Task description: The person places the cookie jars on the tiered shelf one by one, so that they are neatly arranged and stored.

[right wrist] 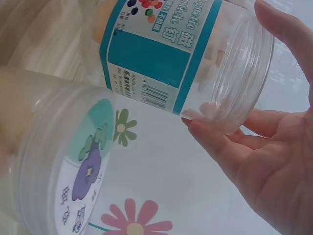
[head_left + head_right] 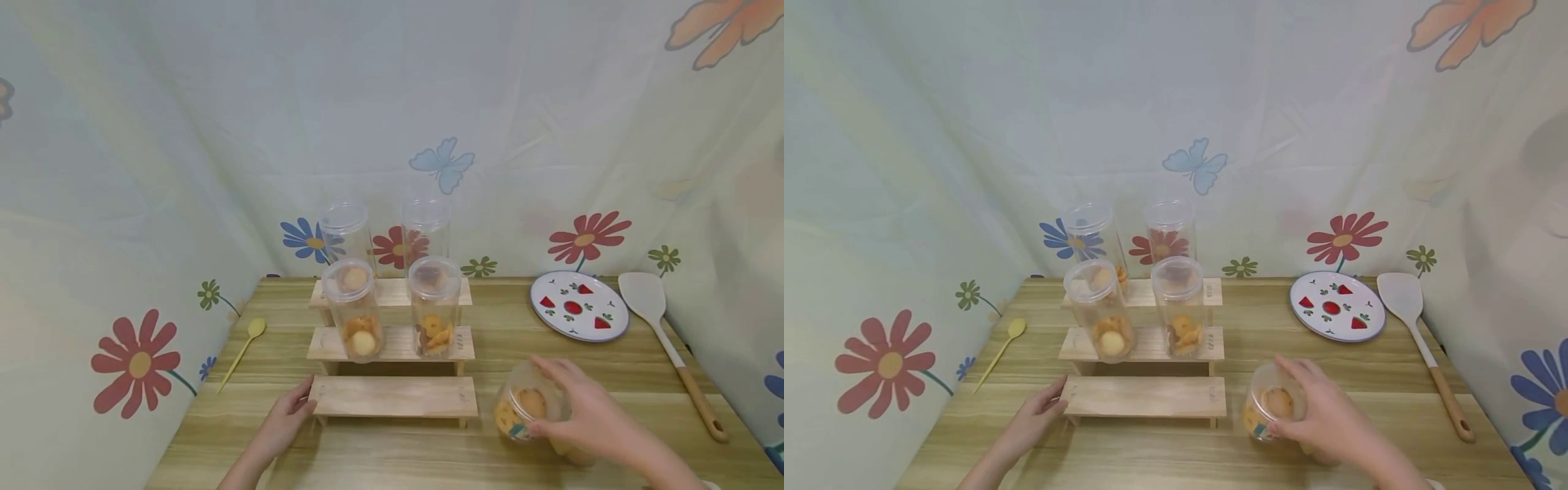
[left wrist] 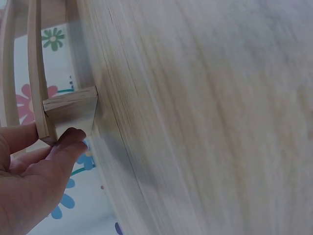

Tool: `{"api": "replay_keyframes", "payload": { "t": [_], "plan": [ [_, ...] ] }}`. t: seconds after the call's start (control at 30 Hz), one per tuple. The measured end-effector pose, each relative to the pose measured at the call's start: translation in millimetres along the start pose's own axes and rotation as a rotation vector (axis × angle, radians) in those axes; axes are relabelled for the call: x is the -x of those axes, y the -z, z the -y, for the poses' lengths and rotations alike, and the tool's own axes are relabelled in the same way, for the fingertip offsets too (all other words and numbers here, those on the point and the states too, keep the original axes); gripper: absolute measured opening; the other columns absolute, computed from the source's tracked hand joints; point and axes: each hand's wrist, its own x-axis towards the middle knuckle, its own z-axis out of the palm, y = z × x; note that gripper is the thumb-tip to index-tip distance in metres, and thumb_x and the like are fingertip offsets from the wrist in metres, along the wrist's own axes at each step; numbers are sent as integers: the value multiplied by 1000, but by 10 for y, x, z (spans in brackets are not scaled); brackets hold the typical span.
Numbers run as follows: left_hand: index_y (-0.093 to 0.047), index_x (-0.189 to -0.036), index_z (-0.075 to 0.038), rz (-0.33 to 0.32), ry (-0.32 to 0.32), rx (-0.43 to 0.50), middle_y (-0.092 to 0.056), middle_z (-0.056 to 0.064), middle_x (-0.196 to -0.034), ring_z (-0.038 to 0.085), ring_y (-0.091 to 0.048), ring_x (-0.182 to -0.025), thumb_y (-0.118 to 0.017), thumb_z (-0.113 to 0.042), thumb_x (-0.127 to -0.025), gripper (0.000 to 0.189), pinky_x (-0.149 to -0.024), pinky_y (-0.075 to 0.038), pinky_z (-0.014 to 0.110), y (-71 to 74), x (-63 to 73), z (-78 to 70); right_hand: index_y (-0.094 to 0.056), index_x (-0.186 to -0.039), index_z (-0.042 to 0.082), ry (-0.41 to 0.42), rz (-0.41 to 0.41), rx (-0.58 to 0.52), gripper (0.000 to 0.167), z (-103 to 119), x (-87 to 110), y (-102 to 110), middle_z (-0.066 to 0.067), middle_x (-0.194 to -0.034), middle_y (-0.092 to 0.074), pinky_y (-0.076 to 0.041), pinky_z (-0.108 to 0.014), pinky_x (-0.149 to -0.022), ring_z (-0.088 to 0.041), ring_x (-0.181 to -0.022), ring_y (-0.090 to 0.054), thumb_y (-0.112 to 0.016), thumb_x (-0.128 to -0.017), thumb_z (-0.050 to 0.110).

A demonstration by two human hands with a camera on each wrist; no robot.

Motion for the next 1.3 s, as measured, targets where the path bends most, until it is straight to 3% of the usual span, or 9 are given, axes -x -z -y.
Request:
{"api": "replay_keyframes", "payload": {
  "t": [0.3, 0.77, 1.07, 1.3],
  "plan": [
    [-33, -139, 17, 1, -16, 16, -41, 35, -137, 41, -48, -122, -52, 3, -97, 49, -98, -45, 37, 9, -6, 20, -44, -142, 9, 2, -25, -66, 94, 121, -1, 29, -4, -130, -54, -47, -57, -88, -29, -114, -53, -82, -68, 52],
    [-33, -140, 16, -3, 1, 11, -41, 34, -138, 40, -47, -123, -52, 2, -97, 49, -99, -44, 38, 0, -12, 27, -44, -143, 28, 54, -108, -154, 90, 269, -101, -264, 9, -131, -52, -51, -43, -88, -14, -115, -52, -86, -66, 47],
    [-32, -140, 16, 9, 13, 8, -40, 34, -139, 41, -48, -122, -53, 0, -97, 50, -98, -45, 37, -13, 24, 40, -44, -144, 28, 56, -97, -214, 93, 375, -150, -433, 6, -136, -49, -45, -60, -92, -25, -120, -50, -87, -64, 45],
    [-33, -140, 16, -6, -2, 12, -41, 35, -138, 41, -48, -121, -52, 1, -97, 49, -97, -46, 37, -11, -2, 27, -42, -145, 33, 68, -51, -206, 97, 454, -256, -560, 12, -137, -46, -44, -58, -94, -21, -122, -49, -87, -61, 51]
  ]
}}
